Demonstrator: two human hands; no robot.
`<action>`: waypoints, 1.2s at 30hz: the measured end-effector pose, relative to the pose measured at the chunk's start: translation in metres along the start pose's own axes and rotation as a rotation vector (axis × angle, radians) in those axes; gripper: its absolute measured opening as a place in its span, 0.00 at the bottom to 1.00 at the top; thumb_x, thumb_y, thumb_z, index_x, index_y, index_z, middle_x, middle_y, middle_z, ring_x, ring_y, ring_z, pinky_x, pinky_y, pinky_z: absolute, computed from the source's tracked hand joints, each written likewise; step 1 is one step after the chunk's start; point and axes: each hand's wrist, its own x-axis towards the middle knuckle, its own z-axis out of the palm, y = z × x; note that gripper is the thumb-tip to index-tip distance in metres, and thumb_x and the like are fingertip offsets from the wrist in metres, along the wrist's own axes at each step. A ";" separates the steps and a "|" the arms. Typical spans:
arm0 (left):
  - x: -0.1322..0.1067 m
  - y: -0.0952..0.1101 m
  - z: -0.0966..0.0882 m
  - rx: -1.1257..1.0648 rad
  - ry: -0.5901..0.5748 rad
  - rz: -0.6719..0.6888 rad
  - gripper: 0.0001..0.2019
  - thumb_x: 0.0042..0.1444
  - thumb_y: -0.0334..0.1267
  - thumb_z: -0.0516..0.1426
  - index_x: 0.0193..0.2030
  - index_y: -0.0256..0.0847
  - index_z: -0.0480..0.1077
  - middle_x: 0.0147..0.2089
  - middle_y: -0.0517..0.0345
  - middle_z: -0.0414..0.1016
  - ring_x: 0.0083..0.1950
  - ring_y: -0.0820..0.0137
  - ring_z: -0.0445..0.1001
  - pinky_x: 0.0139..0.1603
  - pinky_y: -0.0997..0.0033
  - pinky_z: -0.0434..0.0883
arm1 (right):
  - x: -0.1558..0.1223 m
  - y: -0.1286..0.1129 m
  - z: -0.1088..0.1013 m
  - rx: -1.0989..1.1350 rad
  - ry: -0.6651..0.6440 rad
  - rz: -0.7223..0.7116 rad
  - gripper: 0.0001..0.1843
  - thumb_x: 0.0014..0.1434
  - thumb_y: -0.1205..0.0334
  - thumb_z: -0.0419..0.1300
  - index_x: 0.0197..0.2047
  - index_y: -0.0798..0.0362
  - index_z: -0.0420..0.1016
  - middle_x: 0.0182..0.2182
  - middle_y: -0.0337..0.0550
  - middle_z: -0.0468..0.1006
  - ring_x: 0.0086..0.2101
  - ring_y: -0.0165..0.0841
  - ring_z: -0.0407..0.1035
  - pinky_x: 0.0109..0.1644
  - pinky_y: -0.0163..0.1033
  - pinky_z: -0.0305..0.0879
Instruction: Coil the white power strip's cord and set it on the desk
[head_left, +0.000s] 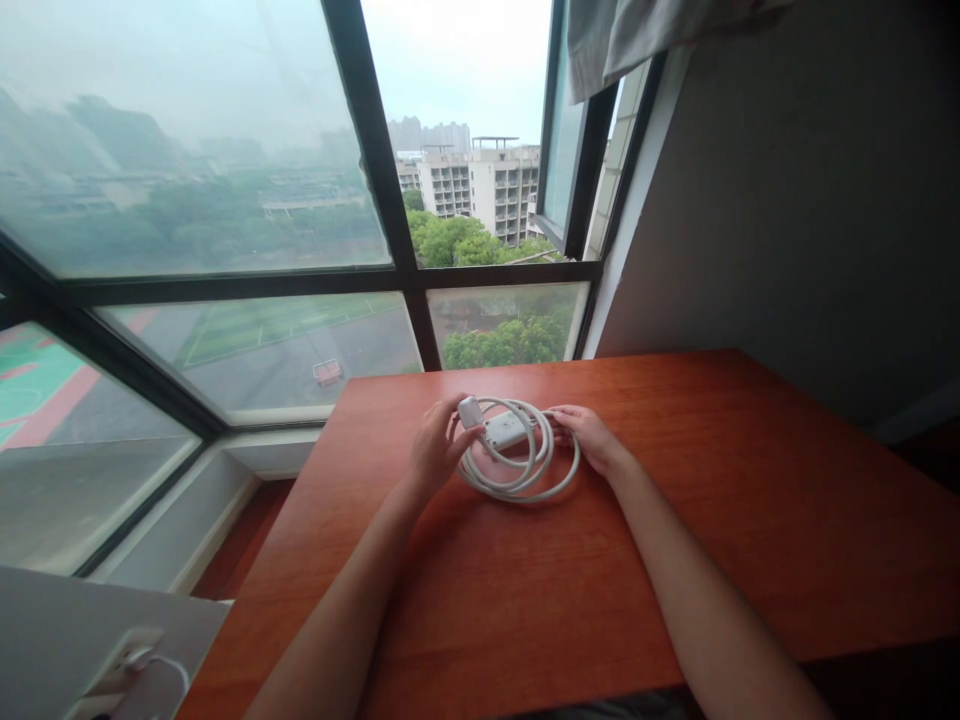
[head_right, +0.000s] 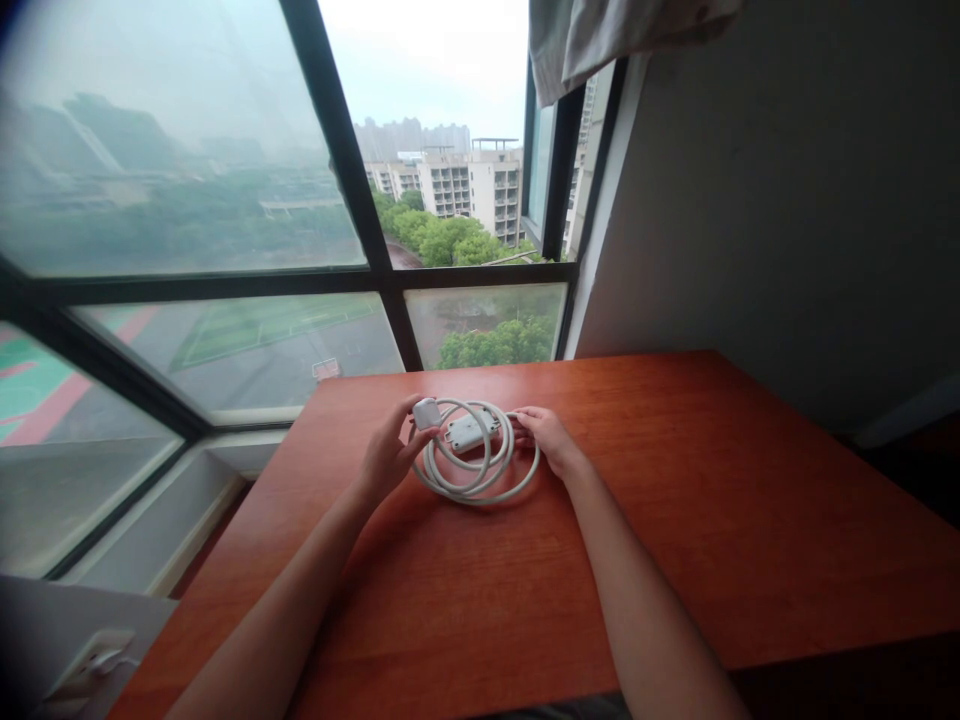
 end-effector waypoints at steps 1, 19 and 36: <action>0.000 0.000 0.001 -0.011 0.005 0.005 0.20 0.55 0.46 0.62 0.54 0.44 0.69 0.51 0.49 0.76 0.51 0.58 0.73 0.54 0.61 0.68 | -0.001 -0.001 0.002 0.004 -0.003 0.015 0.09 0.55 0.60 0.61 0.37 0.55 0.79 0.30 0.46 0.81 0.29 0.32 0.74 0.29 0.33 0.67; -0.001 0.005 0.010 -0.177 0.032 0.021 0.22 0.52 0.41 0.65 0.52 0.42 0.65 0.48 0.52 0.73 0.45 0.65 0.77 0.48 0.64 0.75 | -0.002 0.000 0.003 -1.001 0.186 -0.367 0.25 0.65 0.50 0.46 0.29 0.52 0.78 0.29 0.45 0.81 0.33 0.37 0.72 0.39 0.37 0.63; -0.003 0.033 0.022 -0.825 -0.040 -0.423 0.26 0.44 0.40 0.70 0.49 0.38 0.66 0.43 0.49 0.79 0.42 0.61 0.79 0.42 0.65 0.76 | -0.004 0.011 0.029 -1.023 0.303 -0.397 0.30 0.55 0.70 0.54 0.62 0.53 0.65 0.50 0.50 0.77 0.49 0.41 0.72 0.54 0.42 0.65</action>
